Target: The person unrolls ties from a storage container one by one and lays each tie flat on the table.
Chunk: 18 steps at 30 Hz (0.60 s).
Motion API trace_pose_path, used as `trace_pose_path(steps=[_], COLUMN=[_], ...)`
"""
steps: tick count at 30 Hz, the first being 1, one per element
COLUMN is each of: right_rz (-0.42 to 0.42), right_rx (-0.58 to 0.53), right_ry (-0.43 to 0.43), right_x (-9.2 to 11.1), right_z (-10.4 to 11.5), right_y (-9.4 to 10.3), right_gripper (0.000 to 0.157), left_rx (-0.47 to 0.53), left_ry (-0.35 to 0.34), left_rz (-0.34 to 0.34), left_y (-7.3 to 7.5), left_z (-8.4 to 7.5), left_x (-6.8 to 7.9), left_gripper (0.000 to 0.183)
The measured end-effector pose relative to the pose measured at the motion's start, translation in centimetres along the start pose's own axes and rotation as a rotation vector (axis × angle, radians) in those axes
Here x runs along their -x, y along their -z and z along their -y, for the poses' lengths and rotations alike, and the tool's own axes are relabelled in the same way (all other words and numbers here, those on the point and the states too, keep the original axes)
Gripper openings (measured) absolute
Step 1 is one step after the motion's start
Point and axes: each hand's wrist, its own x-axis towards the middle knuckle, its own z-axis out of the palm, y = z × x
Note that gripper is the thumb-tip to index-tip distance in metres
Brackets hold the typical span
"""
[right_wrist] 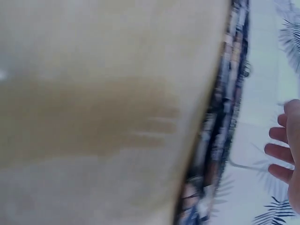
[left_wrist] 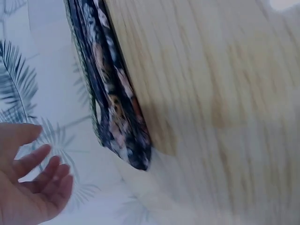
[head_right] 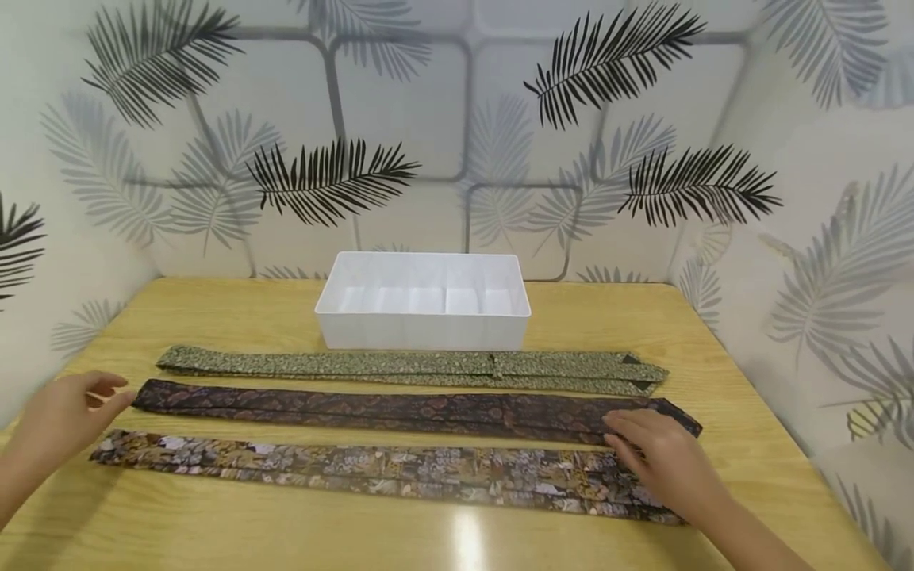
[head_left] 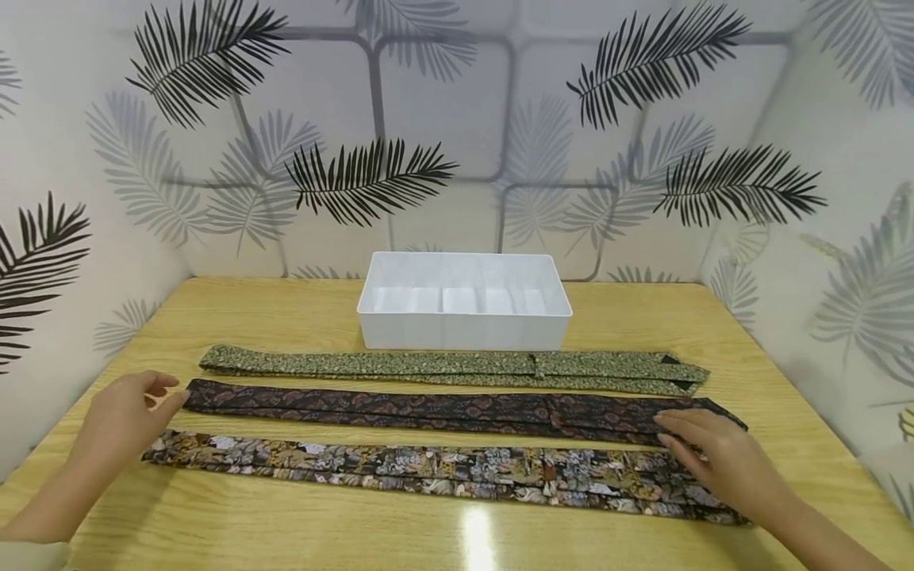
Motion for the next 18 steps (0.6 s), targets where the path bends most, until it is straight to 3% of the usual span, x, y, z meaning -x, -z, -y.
trace_pose_path(steps=[2, 4, 7, 10, 14, 18], right_rz=[-0.066, -0.105, -0.113, -0.082, -0.024, 0.040], right_rx=[0.010, 0.015, 0.038, 0.057, 0.085, 0.118], right_ry=[-0.001, -0.020, -0.052, -0.102, -0.159, -0.196], right_x=[-0.8, -1.6, -2.7, -3.4, -4.0, -4.6], right_z=[-0.3, -0.6, -0.8, -0.8, -0.8, -0.8], right_y=[0.1, 0.1, -0.1, -0.5, -1.2, -1.9], right_gripper=[0.027, 0.040, 0.056, 0.064, 0.077, 0.086], left_rx=[0.026, 0.048, 0.072, 0.063, 0.026, -0.036], left_ry=[-0.056, -0.140, -0.284, -0.428, -0.541, -0.523], left_rz=[-0.126, -0.253, -0.409, -0.520, -0.561, -0.474], left_y=[-0.2, -0.6, -1.3, -2.1, -3.3, -4.3], left_z=[-1.6, -3.0, -4.9, -6.5, -8.2, -9.4], left_x=[0.1, 0.1, -0.2, -0.9, -1.9, -2.4], left_gripper=[0.039, 0.037, 0.040, 0.056, 0.081, 0.089])
